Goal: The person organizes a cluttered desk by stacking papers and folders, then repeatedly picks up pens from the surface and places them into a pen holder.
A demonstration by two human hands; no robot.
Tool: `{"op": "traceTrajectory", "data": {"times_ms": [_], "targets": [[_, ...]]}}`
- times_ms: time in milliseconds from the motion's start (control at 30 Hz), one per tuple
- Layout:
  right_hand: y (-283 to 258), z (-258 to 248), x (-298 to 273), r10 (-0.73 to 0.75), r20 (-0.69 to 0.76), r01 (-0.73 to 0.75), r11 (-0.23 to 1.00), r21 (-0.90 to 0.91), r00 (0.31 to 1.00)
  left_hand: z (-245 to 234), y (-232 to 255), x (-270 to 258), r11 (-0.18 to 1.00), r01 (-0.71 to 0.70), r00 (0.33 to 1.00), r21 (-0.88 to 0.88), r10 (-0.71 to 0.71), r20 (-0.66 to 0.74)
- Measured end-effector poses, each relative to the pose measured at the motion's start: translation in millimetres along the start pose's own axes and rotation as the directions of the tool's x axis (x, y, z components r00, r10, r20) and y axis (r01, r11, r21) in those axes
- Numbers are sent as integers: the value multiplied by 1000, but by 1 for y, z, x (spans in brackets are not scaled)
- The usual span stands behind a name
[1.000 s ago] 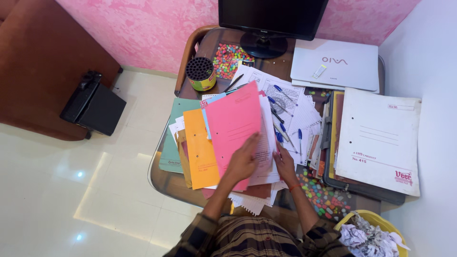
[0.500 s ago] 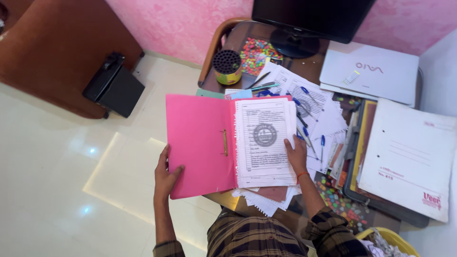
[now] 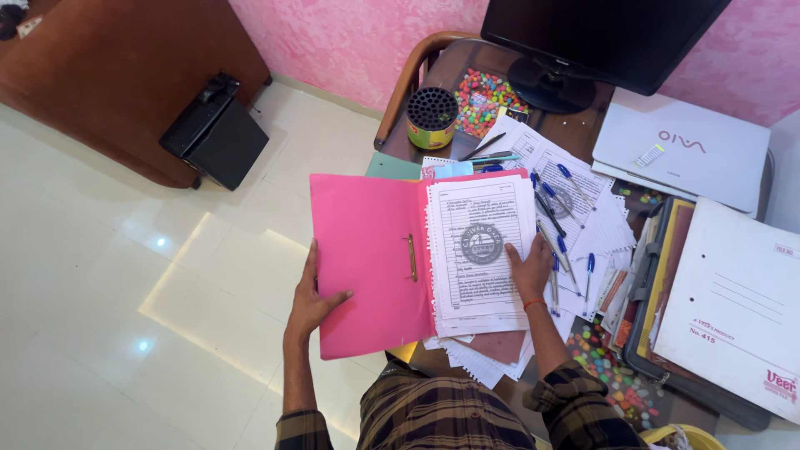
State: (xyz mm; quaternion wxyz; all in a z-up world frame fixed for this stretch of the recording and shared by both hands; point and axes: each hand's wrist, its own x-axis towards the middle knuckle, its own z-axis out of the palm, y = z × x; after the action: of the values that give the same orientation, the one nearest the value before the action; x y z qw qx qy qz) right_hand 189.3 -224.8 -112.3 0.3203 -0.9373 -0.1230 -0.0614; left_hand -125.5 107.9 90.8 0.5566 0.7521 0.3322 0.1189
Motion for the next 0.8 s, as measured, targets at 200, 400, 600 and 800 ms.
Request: {"op": "traceTrajectory", "data": {"times_ms": [200,400,600,800], "targets": [[-8,3,-9,-66,48,72,989,-131,997,6,-6,12,997,-1,1000,78,-1,26],[-17,-2,-14,36,233,24,968,-249,972,10,0,18,994,-74,996,80,70,48],[-5,7,-11,-43,174,69,987,-145,984,18,19,19,993,-95,992,67,89,88],[6,2,-12,-46,64,42,997,62,997,37,39,13,975,-215,964,57,202,175]]}}
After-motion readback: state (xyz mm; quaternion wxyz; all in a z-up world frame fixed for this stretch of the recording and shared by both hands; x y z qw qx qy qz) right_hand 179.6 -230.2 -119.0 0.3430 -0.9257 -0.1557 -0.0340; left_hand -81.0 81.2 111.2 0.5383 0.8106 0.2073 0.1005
